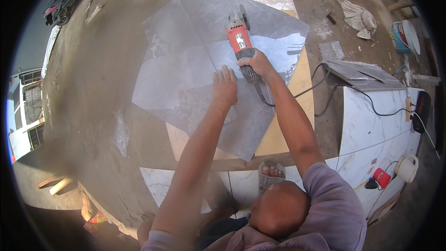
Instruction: The person measures a tile using a measuring tape, marks a line, and then cuts a smaller square out of a corner of the tile using an angle grinder.
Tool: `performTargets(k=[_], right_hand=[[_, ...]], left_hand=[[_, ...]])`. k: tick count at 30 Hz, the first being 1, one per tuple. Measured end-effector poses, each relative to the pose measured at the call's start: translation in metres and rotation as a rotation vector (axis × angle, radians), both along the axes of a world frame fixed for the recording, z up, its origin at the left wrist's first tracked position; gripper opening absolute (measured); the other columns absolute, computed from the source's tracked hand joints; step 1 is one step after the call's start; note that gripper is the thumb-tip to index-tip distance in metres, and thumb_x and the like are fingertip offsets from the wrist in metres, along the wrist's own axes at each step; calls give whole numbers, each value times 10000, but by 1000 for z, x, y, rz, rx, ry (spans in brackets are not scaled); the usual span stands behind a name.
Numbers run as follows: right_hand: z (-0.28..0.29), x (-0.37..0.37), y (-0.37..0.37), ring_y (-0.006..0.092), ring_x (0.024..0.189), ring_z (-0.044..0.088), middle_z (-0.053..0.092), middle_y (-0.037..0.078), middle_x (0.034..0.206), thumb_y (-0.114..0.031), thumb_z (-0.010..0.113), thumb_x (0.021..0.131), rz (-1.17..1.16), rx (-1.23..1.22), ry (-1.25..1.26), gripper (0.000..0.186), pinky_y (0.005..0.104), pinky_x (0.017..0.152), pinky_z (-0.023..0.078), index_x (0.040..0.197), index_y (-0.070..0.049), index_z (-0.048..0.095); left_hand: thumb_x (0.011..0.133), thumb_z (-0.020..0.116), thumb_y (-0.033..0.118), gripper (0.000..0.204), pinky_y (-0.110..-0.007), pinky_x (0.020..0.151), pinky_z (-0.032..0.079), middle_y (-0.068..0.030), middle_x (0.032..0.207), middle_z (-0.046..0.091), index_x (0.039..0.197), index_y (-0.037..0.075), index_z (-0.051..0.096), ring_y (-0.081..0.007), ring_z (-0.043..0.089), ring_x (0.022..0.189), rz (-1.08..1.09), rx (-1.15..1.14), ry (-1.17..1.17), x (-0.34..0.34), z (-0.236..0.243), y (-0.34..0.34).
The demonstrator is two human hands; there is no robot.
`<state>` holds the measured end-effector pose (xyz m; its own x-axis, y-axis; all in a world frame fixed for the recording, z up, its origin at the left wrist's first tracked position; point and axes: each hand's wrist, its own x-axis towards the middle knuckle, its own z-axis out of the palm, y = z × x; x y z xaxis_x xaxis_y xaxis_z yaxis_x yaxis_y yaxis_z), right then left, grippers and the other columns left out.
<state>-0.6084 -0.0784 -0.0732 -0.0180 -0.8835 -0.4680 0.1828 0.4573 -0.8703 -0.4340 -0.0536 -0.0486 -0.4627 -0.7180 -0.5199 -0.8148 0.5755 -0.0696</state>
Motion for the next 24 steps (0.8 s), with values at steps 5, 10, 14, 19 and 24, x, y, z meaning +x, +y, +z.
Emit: performTargets(k=[5,10,14,19,24], right_hand=[[9,4,24,141,592,611,656,46,752,-137,806,708,-80,-47,28,317,301,558,499,953,-9,652],[9,-1,15,140,586,603,652,44,740,-138,799,711,-20,-27,5,298,305,555,490,941,-15,655],[-1,-3,-2,137,562,595,650,43,724,-150,801,717,22,-20,-29,257,305,525,479,894,-24,664],[-9,-4,-21,136,541,601,654,54,722,-163,808,721,0,-11,-12,252,302,486,474,873,-23,665],[-7,-2,-24,133,535,607,657,61,718,-187,808,725,1,-4,-32,260,300,460,469,871,-24,668]], left_hand=[[603,944,452,1297,-530,1233,235,-303,1611,249,1561,-46,227,-422,296,1494,15,19,-8,0,1,-1],[609,943,450,1294,-532,1234,232,-302,1617,238,1563,-46,223,-422,293,1496,11,19,-4,0,1,0],[603,943,461,1303,-536,1231,235,-306,1615,240,1562,-49,224,-423,293,1496,9,18,-14,-1,0,1],[595,946,464,1306,-541,1225,246,-310,1607,251,1557,-54,230,-430,306,1486,4,5,6,0,-1,1],[592,950,457,1300,-541,1223,251,-310,1604,256,1554,-55,239,-435,317,1477,0,3,4,-1,1,1]])
